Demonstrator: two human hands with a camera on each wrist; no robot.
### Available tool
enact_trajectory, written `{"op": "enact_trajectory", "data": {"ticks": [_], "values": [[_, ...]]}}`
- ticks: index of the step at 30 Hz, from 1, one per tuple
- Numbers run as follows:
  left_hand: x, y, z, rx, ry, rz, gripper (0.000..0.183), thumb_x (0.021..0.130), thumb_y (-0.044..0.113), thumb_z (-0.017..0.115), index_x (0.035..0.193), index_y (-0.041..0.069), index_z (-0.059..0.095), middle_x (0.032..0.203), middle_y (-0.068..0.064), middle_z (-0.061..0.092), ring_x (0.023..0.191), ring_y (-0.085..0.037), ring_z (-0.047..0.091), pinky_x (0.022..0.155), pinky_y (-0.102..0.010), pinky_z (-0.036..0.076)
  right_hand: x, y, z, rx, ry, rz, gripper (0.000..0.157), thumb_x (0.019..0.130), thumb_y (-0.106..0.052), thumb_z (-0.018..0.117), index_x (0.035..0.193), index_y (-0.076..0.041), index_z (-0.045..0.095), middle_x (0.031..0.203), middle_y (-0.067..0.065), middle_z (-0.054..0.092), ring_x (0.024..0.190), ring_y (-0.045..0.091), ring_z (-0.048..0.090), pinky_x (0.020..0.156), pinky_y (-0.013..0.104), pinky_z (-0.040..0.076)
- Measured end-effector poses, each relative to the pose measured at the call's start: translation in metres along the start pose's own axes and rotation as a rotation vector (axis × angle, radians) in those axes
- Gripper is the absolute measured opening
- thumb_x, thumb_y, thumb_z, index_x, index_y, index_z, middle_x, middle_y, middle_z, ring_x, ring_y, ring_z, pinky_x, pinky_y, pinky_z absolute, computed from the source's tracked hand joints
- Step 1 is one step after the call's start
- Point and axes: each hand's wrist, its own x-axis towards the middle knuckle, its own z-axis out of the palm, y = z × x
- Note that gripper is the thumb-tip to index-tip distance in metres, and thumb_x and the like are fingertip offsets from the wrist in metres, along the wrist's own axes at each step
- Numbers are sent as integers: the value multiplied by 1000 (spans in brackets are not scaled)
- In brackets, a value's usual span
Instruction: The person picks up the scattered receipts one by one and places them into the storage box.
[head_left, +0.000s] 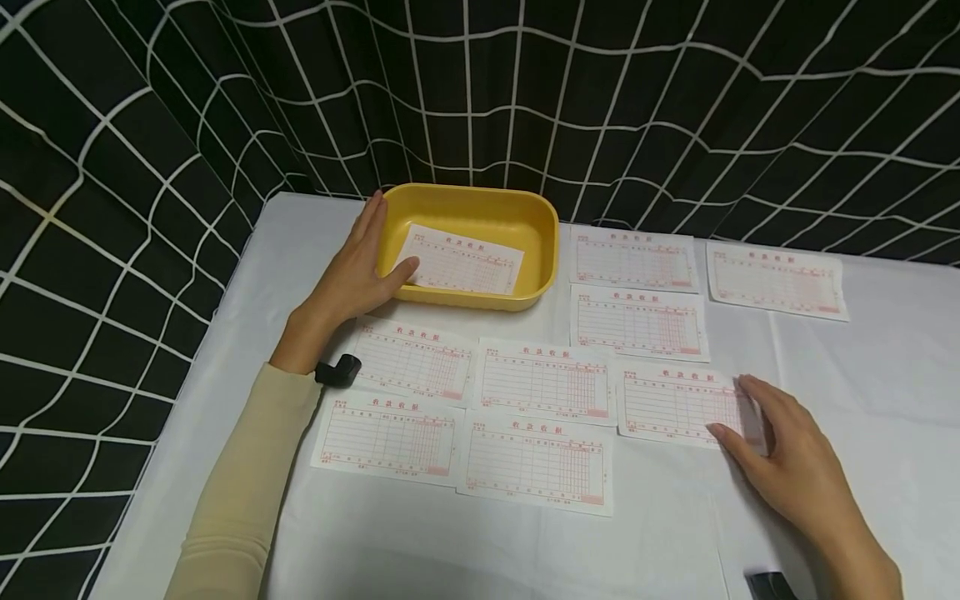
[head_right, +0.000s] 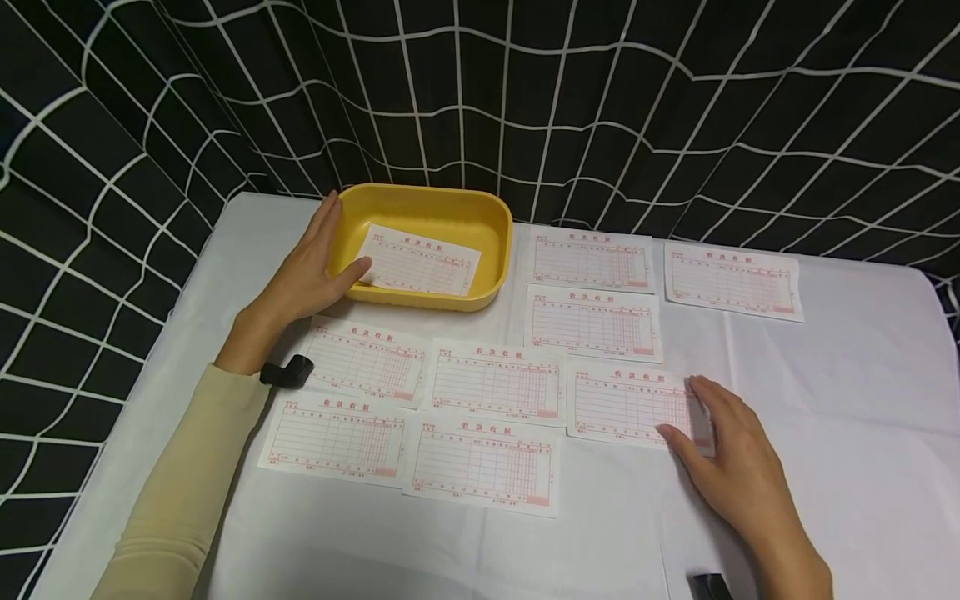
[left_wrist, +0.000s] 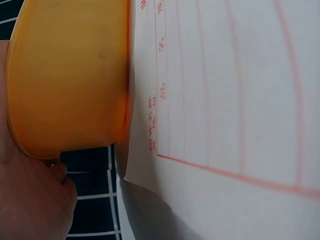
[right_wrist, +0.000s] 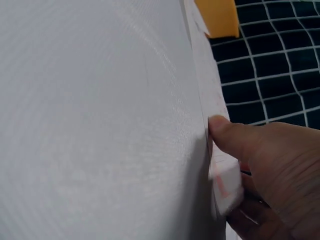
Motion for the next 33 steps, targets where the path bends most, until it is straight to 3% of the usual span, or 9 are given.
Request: {"op": "enact_trajectory", "data": {"ticks": [3,6,8,10,13,16,20,23,33], "values": [[0,0,0,5,-1,-5,101,99,53,59,171,10,4,182,-2,-3,169,-25,9,135,-52,20,0,-3,-1,0,18,35,75,90,-13,83,155,2,48,149,37,53,136,62,47,108,75,37],[1,0,0,7,-1,-6,100,99,52,59,171,10,4,182,-2,-3,169,-25,9,135,-52,20,0,-5,-3,-9,59,58,72,87,-11,85,151,1,54,143,35,59,131,59,53,108,56,44],[1,0,0,6,-4,-8,100,99,52,59,171,10,4,182,-1,-4,169,-26,9,135,-52,20,0,-6,-4,-26,87,68,68,85,-10,87,147,0,59,137,32,64,118,43,63,97,35,46],[0,1,0,3,-9,-10,101,99,53,59,171,11,3,182,0,-4,169,-26,9,135,-52,20,0,-5,-5,-33,97,95,65,84,-10,88,143,-1,63,131,29,68,99,18,64,82,19,41],[0,1,0,-1,-13,-12,101,99,53,59,171,11,3,182,0,-4,169,-25,9,135,-51,20,1,-4,-9,-25,79,140,58,85,-13,88,138,-1,67,125,29,70,83,-4,48,67,7,33],[0,1,0,-1,-14,-12,101,99,53,59,171,12,3,182,1,-4,169,-25,9,136,-51,19,1,-3,-14,0,51,176,50,89,-17,86,133,-1,70,118,30,73,79,-14,49,63,5,36],[0,1,0,-5,-12,-9,101,99,53,59,172,12,3,181,2,-5,169,-25,9,135,-51,20,0,-1,-21,24,12,189,41,91,-21,84,125,-1,71,88,16,72,66,-7,46,56,14,37],[0,1,0,-7,-9,-8,101,98,53,60,171,11,3,182,1,-4,169,-25,9,135,-51,20,0,-1,-24,32,-26,197,40,92,-23,83,123,-1,69,74,1,61,62,-1,43,53,21,35],[0,1,-1,-4,-14,-8,101,99,53,59,171,12,3,181,3,-6,169,-23,7,136,-50,18,-5,-1,-32,140,-34,303,29,97,-30,78,116,-7,72,58,-13,45,50,2,38,45,27,34]]}}
